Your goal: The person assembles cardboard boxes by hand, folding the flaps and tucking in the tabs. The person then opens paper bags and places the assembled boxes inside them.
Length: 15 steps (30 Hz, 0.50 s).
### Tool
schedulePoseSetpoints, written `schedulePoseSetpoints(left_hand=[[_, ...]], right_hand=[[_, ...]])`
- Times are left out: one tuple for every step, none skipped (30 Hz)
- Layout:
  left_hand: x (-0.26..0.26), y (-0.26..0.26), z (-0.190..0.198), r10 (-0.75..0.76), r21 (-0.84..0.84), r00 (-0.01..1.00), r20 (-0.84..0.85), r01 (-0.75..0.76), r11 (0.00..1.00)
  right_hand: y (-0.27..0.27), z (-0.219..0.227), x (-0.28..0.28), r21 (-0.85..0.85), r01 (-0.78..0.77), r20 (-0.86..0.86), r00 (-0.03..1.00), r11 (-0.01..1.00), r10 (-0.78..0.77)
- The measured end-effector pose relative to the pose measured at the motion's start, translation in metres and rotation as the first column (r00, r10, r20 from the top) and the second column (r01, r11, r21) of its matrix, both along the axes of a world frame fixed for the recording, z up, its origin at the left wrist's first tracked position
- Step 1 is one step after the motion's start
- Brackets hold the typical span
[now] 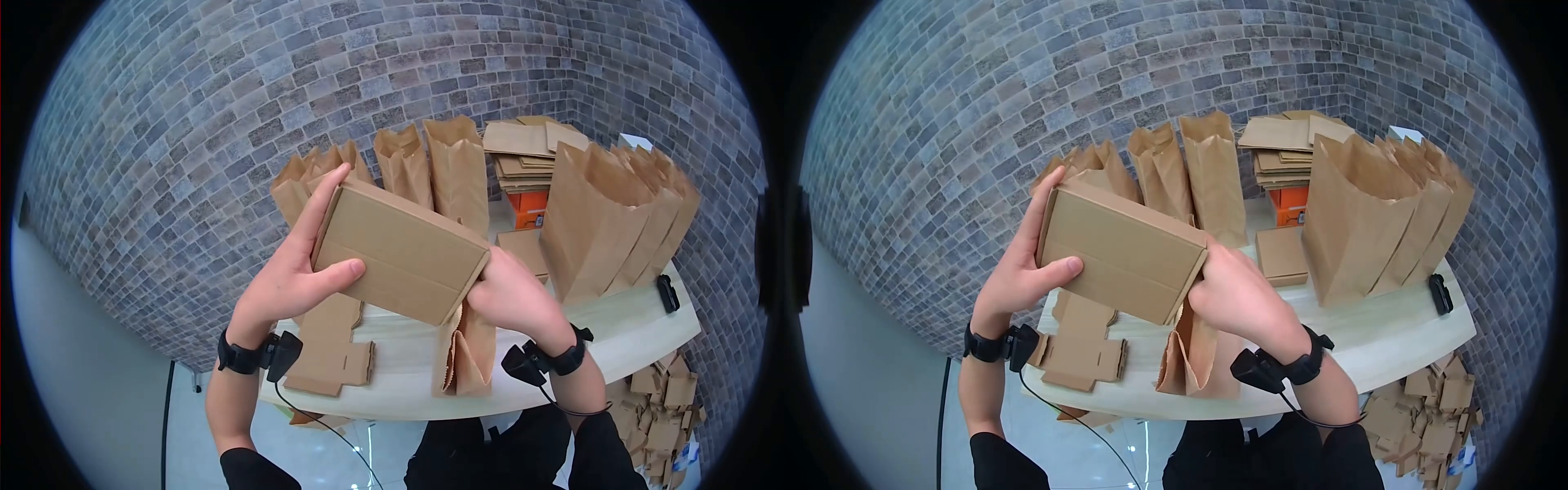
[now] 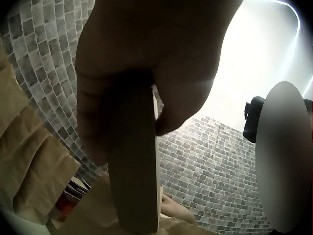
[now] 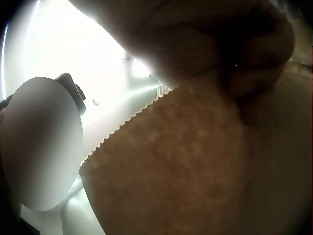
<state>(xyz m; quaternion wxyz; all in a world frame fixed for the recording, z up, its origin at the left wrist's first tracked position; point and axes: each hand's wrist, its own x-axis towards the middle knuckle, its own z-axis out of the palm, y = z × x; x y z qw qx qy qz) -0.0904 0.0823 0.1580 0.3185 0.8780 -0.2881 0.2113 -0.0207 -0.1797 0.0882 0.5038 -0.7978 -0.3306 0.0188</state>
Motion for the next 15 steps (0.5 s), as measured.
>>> schedulePoseSetpoints(left_hand=[[-0.003, -0.003, 0.001, -0.026, -0.063, 0.996, -0.082, 0.021, 0.998], [-0.005, -0.007, 0.002, -0.056, -0.128, 0.985, -0.16, 0.036, 0.991], [-0.006, -0.009, 0.003, -0.057, -0.128, 0.986, -0.159, 0.036, 0.991], [-0.006, -0.012, 0.004, -0.126, -0.273, 0.961, -0.245, 0.057, 0.96], [-0.006, -0.013, 0.004, -0.206, -0.413, 0.926, -0.317, 0.061, 0.909], [-0.001, -0.01, 0.001, -0.206, -0.412, 0.926, -0.316, 0.061, 0.909], [0.007, -0.006, -0.006, -0.208, -0.413, 0.945, -0.252, 0.089, 0.906], [0.011, -0.008, -0.007, -0.212, -0.414, 0.959, -0.189, 0.118, 0.903], [0.01, -0.01, -0.007, -0.217, -0.416, 0.957, -0.191, 0.121, 0.901], [0.005, -0.012, -0.004, -0.283, -0.488, 0.909, -0.305, 0.106, 0.866], [0.002, -0.014, -0.002, -0.353, -0.554, 0.842, -0.409, 0.079, 0.829], [0.003, -0.014, -0.003, -0.356, -0.555, 0.839, -0.411, 0.079, 0.828], [0.005, -0.013, -0.004, -0.371, -0.559, 0.833, -0.411, 0.091, 0.824], [0.006, -0.013, -0.005, -0.386, -0.564, 0.827, -0.409, 0.104, 0.819], [0.008, -0.012, -0.005, -0.388, -0.564, 0.825, -0.41, 0.104, 0.819]], right_hand=[[-0.001, 0.0, 0.001, -0.009, 0.007, 0.008, 1.0, 1.0, -0.007], [-0.001, 0.0, 0.002, -0.018, 0.012, 0.016, 1.0, 1.0, -0.012], [-0.001, -0.001, 0.003, -0.019, 0.013, 0.017, 1.0, 1.0, -0.012], [-0.001, -0.003, 0.004, -0.011, 0.033, 0.029, 0.999, 0.999, -0.033], [-0.001, -0.005, 0.004, -0.002, 0.054, 0.041, 0.998, 0.999, -0.054], [-0.001, -0.005, 0.003, -0.002, 0.054, 0.042, 0.998, 0.999, -0.054], [-0.002, -0.006, 0.003, 0.014, 0.063, 0.064, 0.996, 0.998, -0.064], [-0.004, -0.007, 0.003, 0.029, 0.074, 0.084, 0.994, 0.997, -0.076], [-0.006, -0.008, 0.003, 0.027, 0.079, 0.082, 0.993, 0.997, -0.081], [-0.007, -0.009, 0.003, 0.025, 0.077, 0.066, 0.995, 0.997, -0.079], [-0.009, -0.01, 0.003, 0.024, 0.075, 0.05, 0.996, 0.997, -0.076], [-0.01, -0.012, 0.003, 0.024, 0.078, 0.047, 0.996, 0.997, -0.079], [-0.011, -0.013, 0.003, 0.034, 0.075, 0.052, 0.996, 0.997, -0.076], [-0.012, -0.014, 0.004, 0.045, 0.071, 0.059, 0.996, 0.996, -0.074], [-0.013, -0.013, 0.004, 0.045, 0.073, 0.058, 0.995, 0.996, -0.075]])
